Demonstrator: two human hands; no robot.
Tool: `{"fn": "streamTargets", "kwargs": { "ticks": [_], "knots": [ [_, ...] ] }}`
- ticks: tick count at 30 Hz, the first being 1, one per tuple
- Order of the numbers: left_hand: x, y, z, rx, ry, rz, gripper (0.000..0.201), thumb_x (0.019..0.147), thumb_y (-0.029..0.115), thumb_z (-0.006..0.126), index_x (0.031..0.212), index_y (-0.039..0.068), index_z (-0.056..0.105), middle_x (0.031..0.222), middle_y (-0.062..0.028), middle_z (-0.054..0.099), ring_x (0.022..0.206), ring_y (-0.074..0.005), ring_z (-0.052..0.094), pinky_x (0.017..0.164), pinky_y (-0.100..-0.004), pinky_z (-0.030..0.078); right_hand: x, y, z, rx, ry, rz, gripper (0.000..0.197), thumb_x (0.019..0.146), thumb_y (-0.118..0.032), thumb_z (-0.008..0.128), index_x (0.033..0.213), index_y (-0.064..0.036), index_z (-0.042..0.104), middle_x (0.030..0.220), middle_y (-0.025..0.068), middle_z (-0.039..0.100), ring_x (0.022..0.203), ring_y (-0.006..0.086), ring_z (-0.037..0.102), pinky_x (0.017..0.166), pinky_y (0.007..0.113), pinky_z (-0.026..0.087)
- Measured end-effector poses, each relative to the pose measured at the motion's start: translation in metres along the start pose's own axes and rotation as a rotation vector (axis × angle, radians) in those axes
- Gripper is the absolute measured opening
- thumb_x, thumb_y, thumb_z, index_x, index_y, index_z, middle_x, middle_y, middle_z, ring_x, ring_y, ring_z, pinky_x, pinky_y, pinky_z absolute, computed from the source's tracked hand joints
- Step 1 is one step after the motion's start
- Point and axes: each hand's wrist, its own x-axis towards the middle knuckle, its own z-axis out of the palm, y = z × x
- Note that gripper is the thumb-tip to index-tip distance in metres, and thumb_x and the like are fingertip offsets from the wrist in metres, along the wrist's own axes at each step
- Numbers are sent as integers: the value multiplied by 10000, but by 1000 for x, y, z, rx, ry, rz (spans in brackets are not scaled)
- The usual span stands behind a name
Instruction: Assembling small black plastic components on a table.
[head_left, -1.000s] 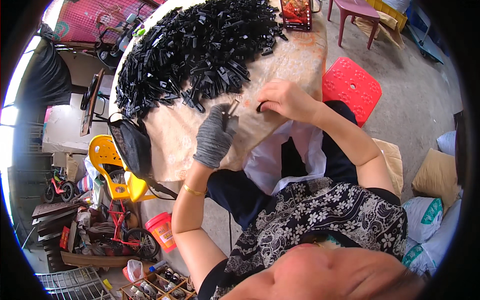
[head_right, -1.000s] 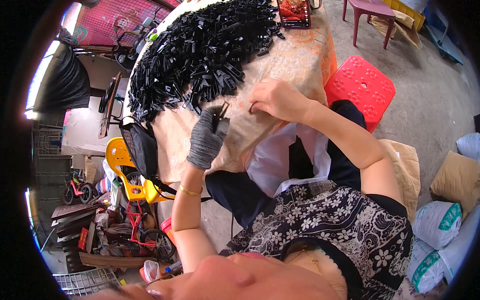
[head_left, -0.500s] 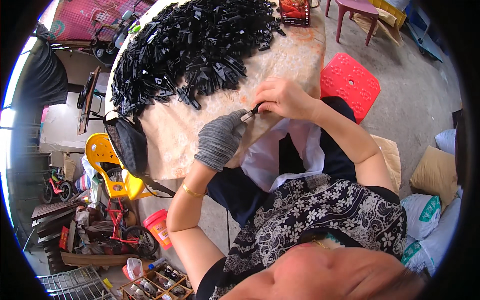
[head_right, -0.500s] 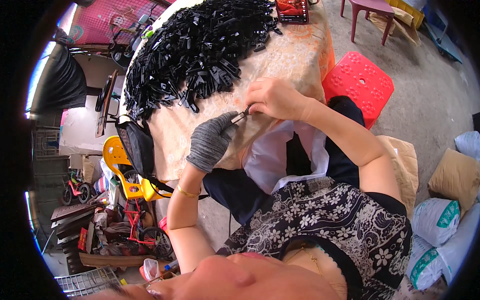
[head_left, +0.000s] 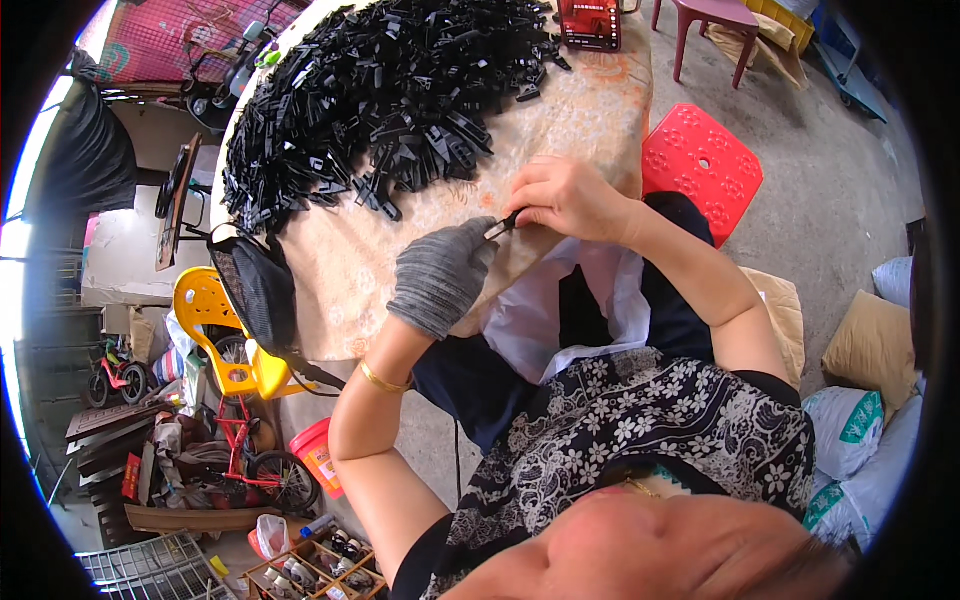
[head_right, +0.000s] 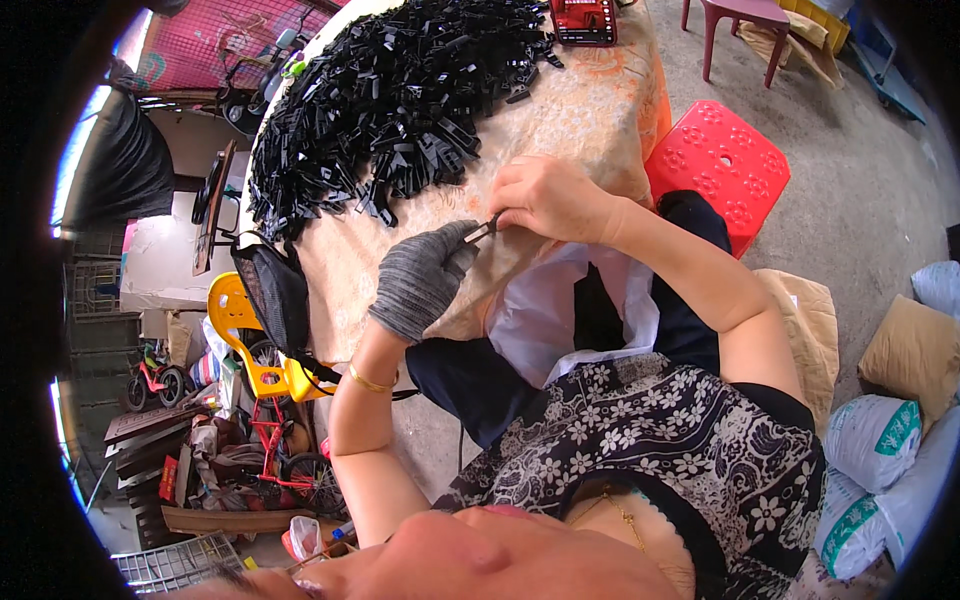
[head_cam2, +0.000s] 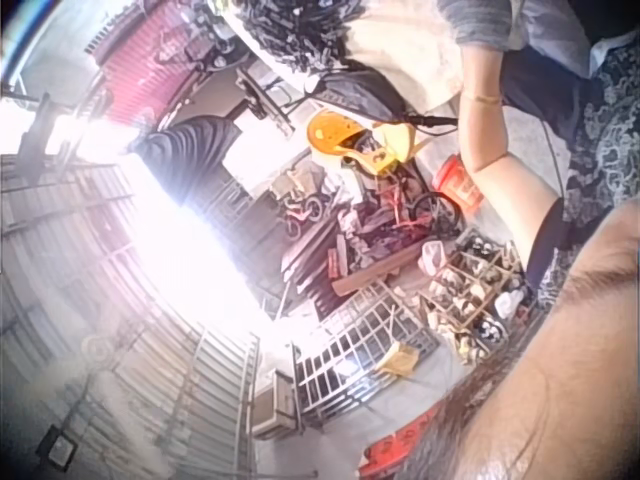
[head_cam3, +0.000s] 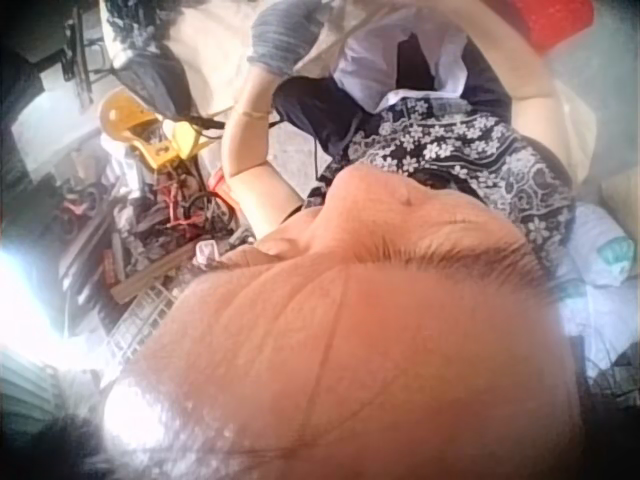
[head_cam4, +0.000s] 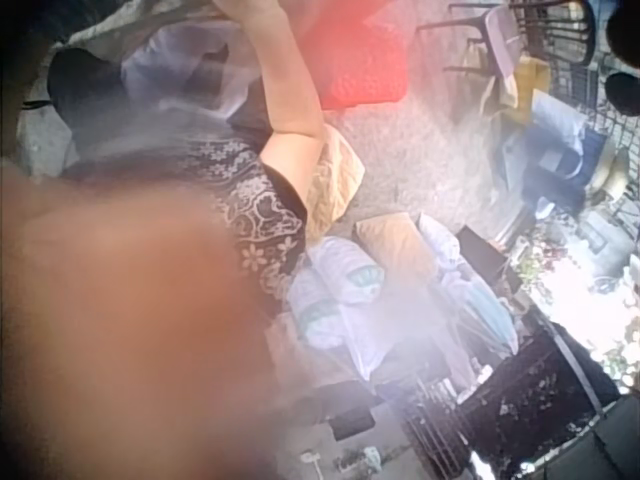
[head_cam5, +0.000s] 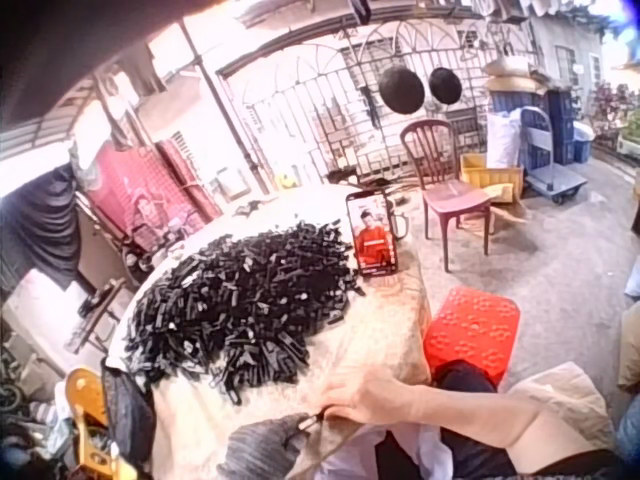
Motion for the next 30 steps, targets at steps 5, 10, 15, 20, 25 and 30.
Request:
{"fn": "streamTargets", "kwargs": {
  "ticks": [5, 10, 15, 20, 25, 30],
  "knots": [
    [9, 12, -15, 166, -74, 37, 217, 830, 239, 607, 984, 92, 650, 765, -148, 654, 711, -324, 634, 633, -423, 491, -3, 1, -2, -47, -46, -21, 155, 702, -102, 703, 852, -84, 666, 849, 52, 615, 832, 265, 590, 747, 371, 463],
    [29, 10, -8, 160, -118, 98, 248, 827, 279, 615, 836, 32, 631, 718, -185, 624, 679, -357, 612, 622, -444, 476, 4, -11, 7, -144, 38, -79, 166, 690, -80, 691, 849, -78, 646, 844, 57, 608, 820, 268, 587, 750, 375, 461],
    [42, 11, -10, 207, -173, 151, 248, 811, 267, 633, 784, 20, 634, 691, -193, 611, 672, -360, 607, 639, -454, 472, -6, -13, 3, -146, 65, 32, 186, 678, -78, 670, 860, -70, 635, 852, 56, 597, 840, 259, 577, 775, 370, 450],
    [46, 7, -5, 222, -206, 191, 233, 797, 248, 643, 775, 16, 630, 705, -185, 618, 678, -353, 613, 638, -443, 481, -3, -21, 11, -228, 145, -30, 100, 712, -143, 665, 790, -95, 625, 818, 29, 573, 834, 224, 574, 788, 353, 430],
    [43, 12, -1, 327, -174, 219, 225, 794, 248, 636, 789, 23, 628, 709, -183, 624, 683, -337, 622, 615, -434, 490, -11, -10, 5, -203, 97, -44, 125, 702, -163, 686, 809, -119, 640, 838, 11, 583, 863, 218, 574, 816, 346, 416],
    [50, 18, 5, 461, -170, 241, 245, 821, 276, 607, 804, 33, 631, 713, -178, 631, 677, -332, 631, 617, -430, 496, -17, -5, 6, -167, 118, -48, 162, 707, -154, 709, 857, -113, 665, 902, 4, 618, 900, 215, 589, 813, 342, 413]
  ]
}}
